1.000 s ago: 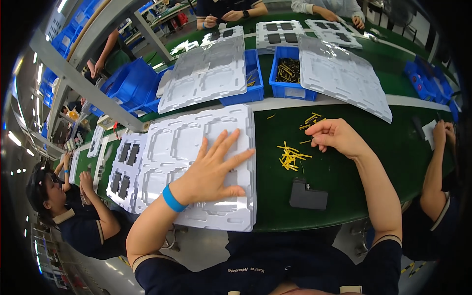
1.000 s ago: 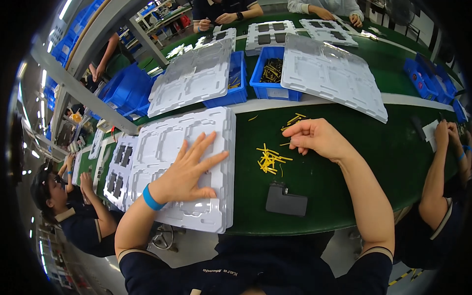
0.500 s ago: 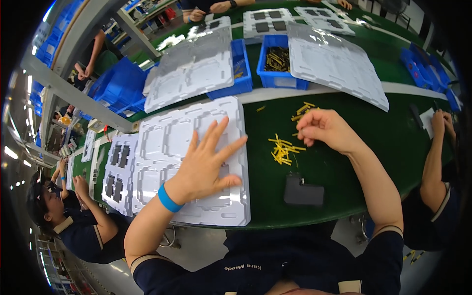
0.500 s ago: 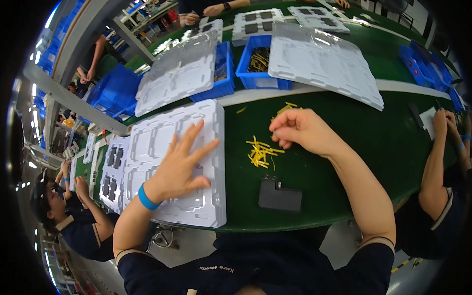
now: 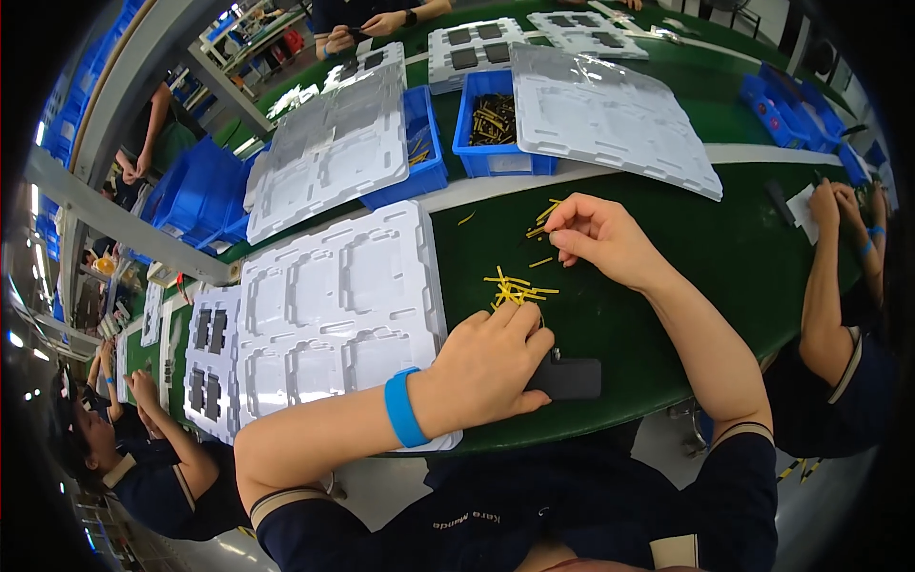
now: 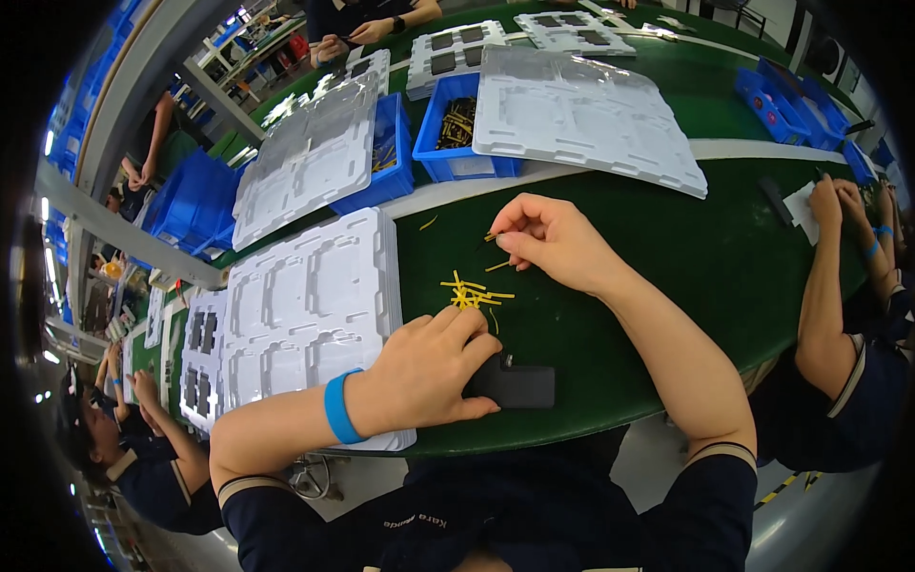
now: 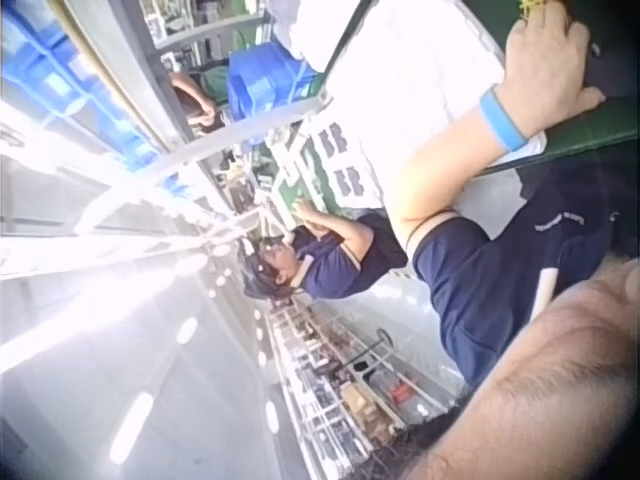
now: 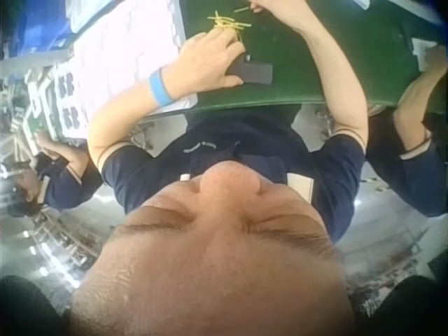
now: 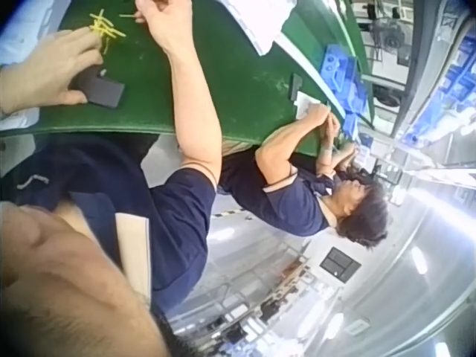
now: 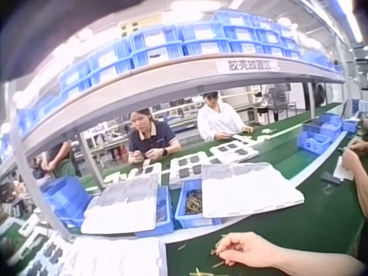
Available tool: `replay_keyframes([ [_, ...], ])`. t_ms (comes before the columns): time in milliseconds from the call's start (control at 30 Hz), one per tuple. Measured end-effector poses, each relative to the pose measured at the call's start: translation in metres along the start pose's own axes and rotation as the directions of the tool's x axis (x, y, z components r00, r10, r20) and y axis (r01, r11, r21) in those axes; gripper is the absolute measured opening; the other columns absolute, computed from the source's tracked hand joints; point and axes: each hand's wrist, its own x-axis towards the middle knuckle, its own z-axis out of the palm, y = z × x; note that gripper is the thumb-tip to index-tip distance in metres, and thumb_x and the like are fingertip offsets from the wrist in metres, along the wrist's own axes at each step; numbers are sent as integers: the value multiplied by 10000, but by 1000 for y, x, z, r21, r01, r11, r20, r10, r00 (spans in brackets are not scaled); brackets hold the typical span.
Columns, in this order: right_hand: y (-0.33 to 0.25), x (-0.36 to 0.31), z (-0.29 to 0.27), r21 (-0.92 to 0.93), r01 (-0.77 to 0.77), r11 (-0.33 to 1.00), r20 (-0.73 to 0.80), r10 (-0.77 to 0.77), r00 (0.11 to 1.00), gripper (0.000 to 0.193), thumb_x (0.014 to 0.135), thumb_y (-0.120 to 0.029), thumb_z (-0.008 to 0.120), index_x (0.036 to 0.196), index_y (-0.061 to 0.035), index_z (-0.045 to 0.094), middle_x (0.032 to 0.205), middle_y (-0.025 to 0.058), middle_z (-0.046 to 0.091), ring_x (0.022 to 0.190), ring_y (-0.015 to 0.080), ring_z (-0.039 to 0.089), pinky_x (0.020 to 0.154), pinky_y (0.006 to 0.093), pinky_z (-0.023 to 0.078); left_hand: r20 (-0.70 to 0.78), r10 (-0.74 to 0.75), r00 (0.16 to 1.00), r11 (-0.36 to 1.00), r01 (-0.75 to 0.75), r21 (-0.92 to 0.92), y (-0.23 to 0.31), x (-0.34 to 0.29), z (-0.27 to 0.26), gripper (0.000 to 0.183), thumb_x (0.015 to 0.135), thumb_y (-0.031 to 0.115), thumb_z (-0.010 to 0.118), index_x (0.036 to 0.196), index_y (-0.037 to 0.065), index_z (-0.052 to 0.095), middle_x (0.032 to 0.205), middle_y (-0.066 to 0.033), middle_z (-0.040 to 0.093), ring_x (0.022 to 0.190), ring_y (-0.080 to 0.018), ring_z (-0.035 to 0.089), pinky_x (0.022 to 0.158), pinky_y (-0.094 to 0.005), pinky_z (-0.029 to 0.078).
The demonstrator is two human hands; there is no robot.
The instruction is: The person assembles small electronic components and yellow wires by hand, taking them from a component tray and fitting them into a plastic casing.
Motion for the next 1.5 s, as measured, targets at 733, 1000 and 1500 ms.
replay_keyframes([
  [733, -9, -5, 8, 150, 0, 989, -99, 15, 995, 140, 846, -36, 652, 974, 12, 623, 834, 53, 631, 706, 98, 605, 661, 241, 522, 125, -547, 828, 329, 350, -877, -37, 29, -3, 181, 908, 54, 585, 1058, -32, 530, 906, -63, 643, 811, -109, 635, 648, -238, 551],
  [1000, -22, -17, 27, 53, 80, 995, -132, -72, 989, 120, 857, -47, 634, 960, 16, 637, 801, 48, 642, 690, 82, 598, 646, 229, 513, 29, -614, 789, 386, 332, -860, -39, 26, -4, 162, 876, 77, 639, 927, -33, 532, 806, -80, 646, 678, -91, 605, 556, -228, 518],
  [1500, -22, -18, 38, -20, 46, 999, -154, -48, 987, 98, 847, 1, 636, 938, 27, 663, 860, 37, 590, 689, 87, 594, 629, 218, 504, -19, -579, 815, 459, 306, -834, -38, 26, -4, 174, 866, 86, 645, 878, -22, 510, 734, -75, 624, 630, -93, 591, 534, -239, 508],
])
